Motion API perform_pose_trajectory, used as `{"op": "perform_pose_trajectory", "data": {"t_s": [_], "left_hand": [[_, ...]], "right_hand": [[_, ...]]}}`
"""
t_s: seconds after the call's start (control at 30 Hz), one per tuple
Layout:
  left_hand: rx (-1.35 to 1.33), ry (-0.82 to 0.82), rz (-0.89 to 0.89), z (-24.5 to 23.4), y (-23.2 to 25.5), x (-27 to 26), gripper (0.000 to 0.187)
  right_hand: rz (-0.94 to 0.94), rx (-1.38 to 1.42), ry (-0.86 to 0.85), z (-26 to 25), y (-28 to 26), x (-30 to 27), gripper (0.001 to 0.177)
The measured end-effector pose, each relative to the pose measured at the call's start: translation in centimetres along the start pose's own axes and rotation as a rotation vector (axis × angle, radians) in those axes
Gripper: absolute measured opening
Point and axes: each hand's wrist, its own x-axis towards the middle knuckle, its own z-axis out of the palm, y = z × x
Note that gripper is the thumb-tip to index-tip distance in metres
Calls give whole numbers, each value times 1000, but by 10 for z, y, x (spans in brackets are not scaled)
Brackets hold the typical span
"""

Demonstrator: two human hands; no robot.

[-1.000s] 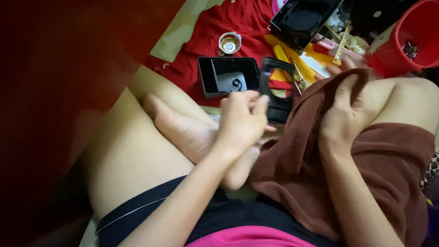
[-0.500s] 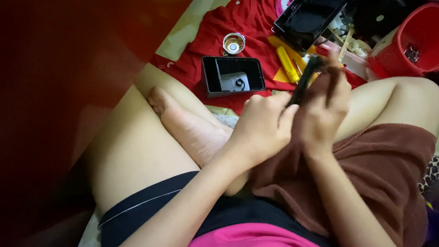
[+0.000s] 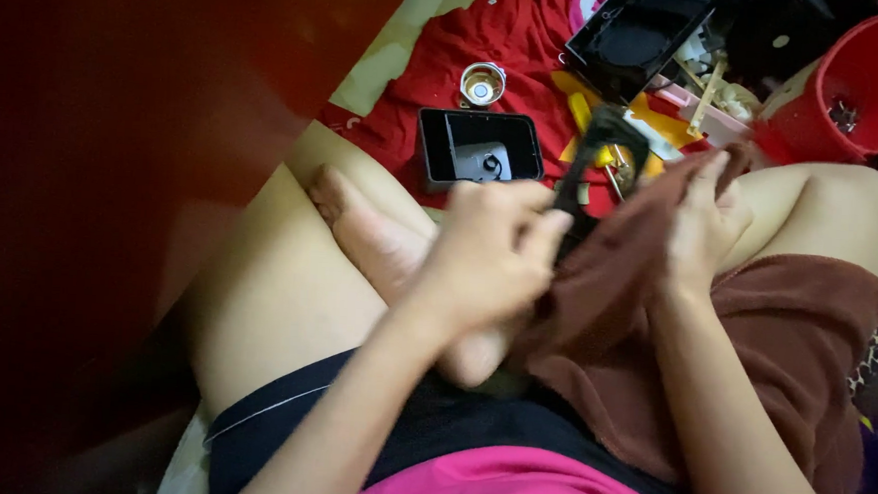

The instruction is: The person sits on the floor and cleans a black plastic electronic component using a small piece of sandpaper. They rub the sandpaper against the surface of the component and then wipe it with a cloth. The person also handles a black rectangular object, rubbing it with the sandpaper.

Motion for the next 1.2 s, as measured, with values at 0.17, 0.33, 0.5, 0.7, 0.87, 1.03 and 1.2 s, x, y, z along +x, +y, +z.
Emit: {"op": "perform_pose_trajectory", "data": {"t_s": [0.17, 0.33, 0.5, 0.7, 0.87, 1.03, 1.2], "left_hand": [[237, 166, -127, -20, -57, 6, 17], [32, 262, -424, -34, -68, 14, 14], [-365, 277, -554, -9, -75, 27, 22], [-739, 247, -597, 59, -89, 88, 45], [-472, 231, -664, 112, -127, 137, 33], [97, -18, -668, 113, -122, 120, 25], [251, -481, -259, 99, -85, 57, 31]], "right_hand": [[270, -59, 97, 29, -19, -16, 51], [300, -1054, -831, 23, -46, -29, 45], [358, 138, -1864, 24, -52, -50, 41], [431, 296, -1775, 7, -44, -36, 32], [263, 257, -1763, 1, -48, -34, 33], [217, 253, -1800, 1, -46, -29, 33], [102, 140, -1927, 14, -58, -28, 32]]}}
